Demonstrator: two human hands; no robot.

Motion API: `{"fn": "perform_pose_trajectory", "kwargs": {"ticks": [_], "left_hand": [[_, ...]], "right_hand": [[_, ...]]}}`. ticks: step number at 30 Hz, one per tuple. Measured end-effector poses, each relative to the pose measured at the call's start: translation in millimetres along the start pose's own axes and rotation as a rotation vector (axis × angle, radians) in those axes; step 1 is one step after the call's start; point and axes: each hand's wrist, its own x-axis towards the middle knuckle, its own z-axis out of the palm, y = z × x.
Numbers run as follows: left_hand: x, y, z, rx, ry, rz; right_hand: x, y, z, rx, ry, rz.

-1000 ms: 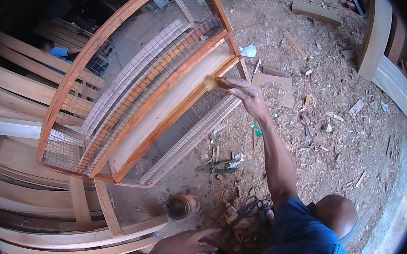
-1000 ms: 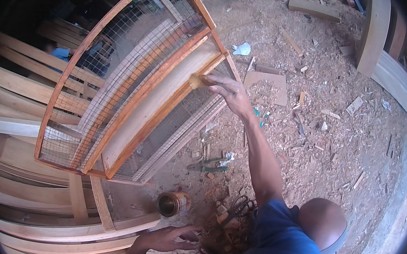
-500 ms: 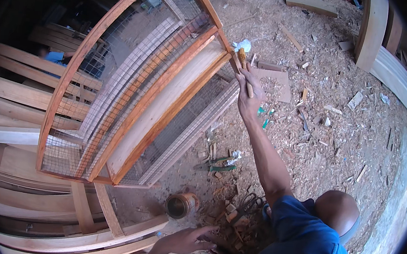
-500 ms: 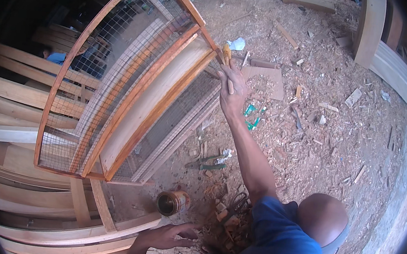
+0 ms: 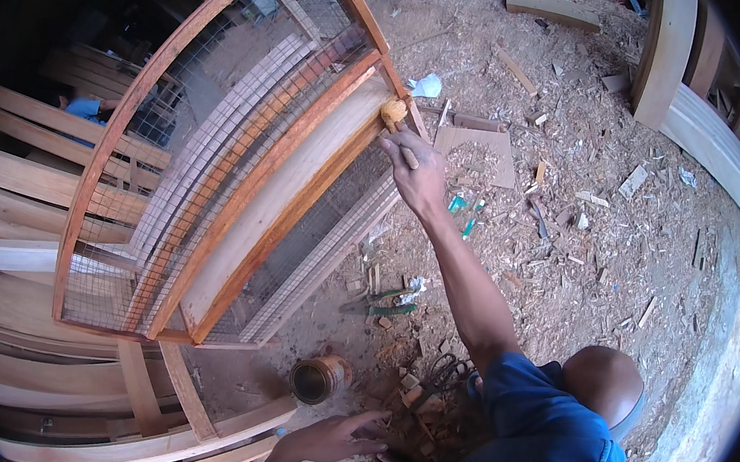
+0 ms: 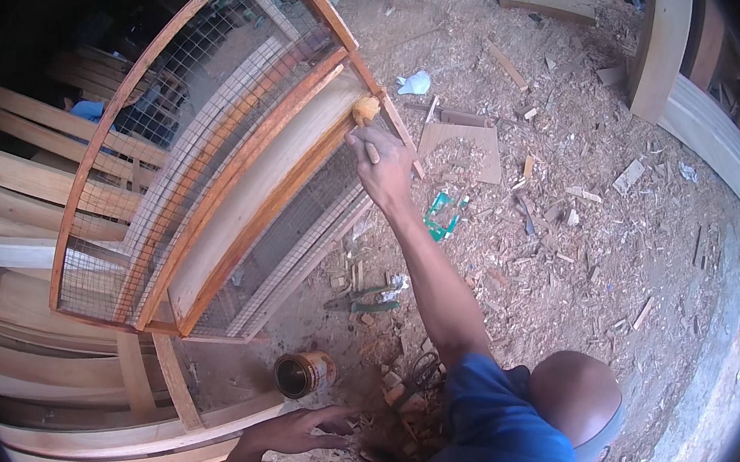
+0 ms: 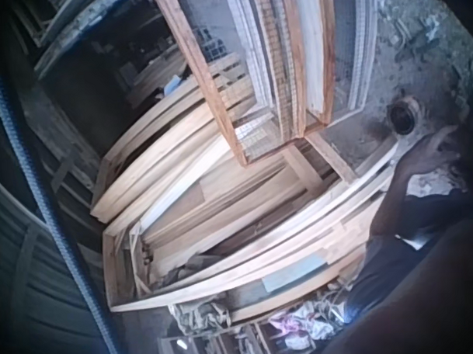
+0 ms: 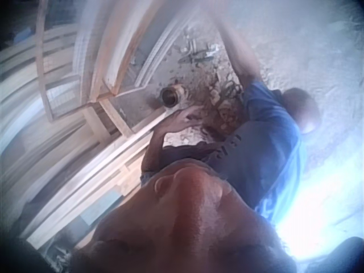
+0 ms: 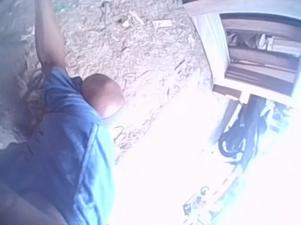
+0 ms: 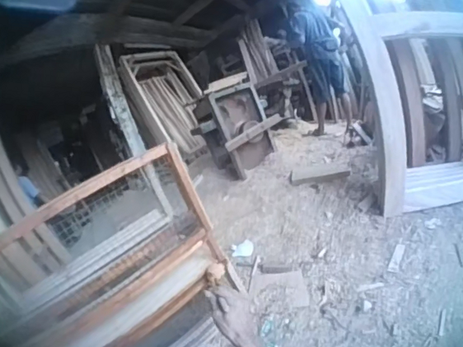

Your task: The person applies varnish to a wooden frame with wire mesh using a brush. They repeatedly dip the brush into a can and coat the frame's edges and surfaces.

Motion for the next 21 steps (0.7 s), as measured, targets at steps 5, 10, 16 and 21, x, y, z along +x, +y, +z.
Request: {"fn": "perform_pose_trajectory", "kwargs": {"ticks": [5,10,16,21], "left_hand": [[0.8,-1.5,-1.5,0.036,0.006,0.011],[-2.2,0.7,-1.6,-0.033,0.007,-0.033],[-1.5,3.4,-0.8,0.039,0.008,-0.010],[0.7,0.7,-1.5,0.030,0.022,0.007]], "right_hand": [[-5.0,-1.2,2.6,0.174,0.100,0.070],[-12.8,8.1,6.9,0.063,-0.236,0.071],[-32.1,4.6,25.9,-0.264,0.124,-0.360],[-61.4,-10.8,17.4,0.159,-0.504,-0.020]]}}
